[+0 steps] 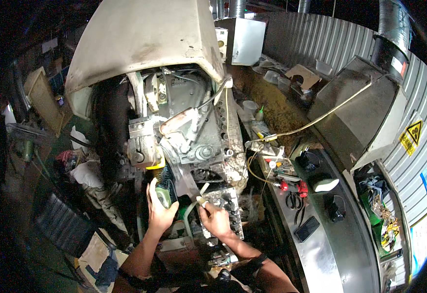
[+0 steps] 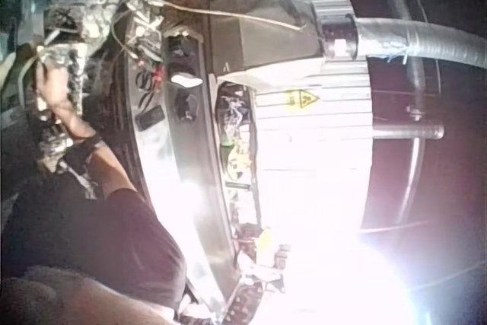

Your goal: Manually position and secure shoe uppers onto lasts using a toe lasting machine.

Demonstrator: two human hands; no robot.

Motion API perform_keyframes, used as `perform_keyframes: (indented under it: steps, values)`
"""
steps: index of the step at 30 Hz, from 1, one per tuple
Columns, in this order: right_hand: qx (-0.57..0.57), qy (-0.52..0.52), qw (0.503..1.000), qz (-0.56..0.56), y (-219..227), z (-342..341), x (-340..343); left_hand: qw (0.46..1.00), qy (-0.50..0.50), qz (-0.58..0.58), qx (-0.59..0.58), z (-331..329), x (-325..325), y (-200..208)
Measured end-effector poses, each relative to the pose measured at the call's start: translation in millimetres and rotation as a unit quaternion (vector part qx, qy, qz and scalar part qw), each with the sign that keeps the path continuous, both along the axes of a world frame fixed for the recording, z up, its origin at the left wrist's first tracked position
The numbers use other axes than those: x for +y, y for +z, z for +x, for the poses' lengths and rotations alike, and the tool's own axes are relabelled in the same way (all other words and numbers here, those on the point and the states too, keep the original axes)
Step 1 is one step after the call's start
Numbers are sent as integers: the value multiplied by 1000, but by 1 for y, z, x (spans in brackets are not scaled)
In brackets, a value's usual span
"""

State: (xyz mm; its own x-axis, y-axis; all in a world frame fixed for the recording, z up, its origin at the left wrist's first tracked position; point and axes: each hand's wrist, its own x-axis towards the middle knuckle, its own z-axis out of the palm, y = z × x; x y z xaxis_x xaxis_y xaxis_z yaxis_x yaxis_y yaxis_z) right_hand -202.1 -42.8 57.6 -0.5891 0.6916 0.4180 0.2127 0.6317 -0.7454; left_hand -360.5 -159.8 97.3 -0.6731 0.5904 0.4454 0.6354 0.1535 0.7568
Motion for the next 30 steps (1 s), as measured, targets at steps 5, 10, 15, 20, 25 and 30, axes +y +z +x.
perform_keyframes:
  steps: [5, 10, 15, 20, 25, 30]
  values:
    - [-16, -9, 999, 33, 3, 1, -1, 1000, 12, 19, -11, 3, 0, 3]
    - [31, -13, 999, 21, -12, 0, 3, 999, 3, 2, -35, 1, 0, 2]
    - [11, -7, 1000, 20, 0, 2, -1, 999, 12, -7, -33, 0, -1, 2]
    - [20, -6, 1000, 16, -3, 2, 1, 999, 14, -11, -32, -1, -1, 0]
    - [43, -8, 999, 14, -2, 2, 2, 1000, 16, -10, -16, -1, 0, -1]
    - [34, -6, 999, -2, -4, 2, 3, 996, 52, 55, 42, -10, 5, -3]
